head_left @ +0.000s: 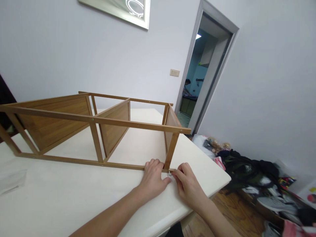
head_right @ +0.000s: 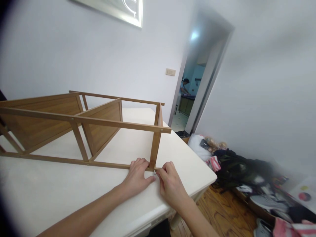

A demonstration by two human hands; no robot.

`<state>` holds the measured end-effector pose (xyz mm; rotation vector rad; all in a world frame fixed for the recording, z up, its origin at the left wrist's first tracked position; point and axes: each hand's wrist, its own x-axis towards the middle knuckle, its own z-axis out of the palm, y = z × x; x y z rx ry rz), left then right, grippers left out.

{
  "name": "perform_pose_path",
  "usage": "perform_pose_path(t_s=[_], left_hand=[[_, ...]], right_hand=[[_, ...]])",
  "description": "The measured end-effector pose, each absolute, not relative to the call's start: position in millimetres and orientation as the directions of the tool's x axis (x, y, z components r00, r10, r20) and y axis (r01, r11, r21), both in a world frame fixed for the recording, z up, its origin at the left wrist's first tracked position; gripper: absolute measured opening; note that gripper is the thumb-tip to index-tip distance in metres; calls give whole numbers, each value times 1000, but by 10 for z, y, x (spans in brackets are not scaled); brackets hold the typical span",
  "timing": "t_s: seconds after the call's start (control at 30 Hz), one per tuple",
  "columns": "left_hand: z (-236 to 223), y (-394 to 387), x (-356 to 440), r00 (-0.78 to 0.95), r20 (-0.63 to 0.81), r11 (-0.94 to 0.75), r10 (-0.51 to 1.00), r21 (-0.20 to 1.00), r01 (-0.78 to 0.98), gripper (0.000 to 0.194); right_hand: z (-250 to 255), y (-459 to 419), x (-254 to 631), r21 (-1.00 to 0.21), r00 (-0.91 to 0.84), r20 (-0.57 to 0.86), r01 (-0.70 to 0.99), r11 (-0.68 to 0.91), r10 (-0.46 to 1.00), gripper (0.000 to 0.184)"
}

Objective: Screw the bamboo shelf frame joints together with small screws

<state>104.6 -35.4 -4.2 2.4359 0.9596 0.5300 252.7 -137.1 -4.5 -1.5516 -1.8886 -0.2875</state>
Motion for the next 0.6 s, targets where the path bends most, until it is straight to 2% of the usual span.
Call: perform_pose_path(t_s=[0.3, 0.6], left_hand=[[-77, -320, 1045, 665, 270, -681, 697, 539, 496, 20], [-115, -304, 1068, 659, 301, -699, 689, 516, 495, 18]], right_hand=[[-75, -1359, 2490, -216, -85, 591, 941, 259, 802, 25], [-105, -1322, 2507, -183, -99, 603, 948, 259, 791, 25]])
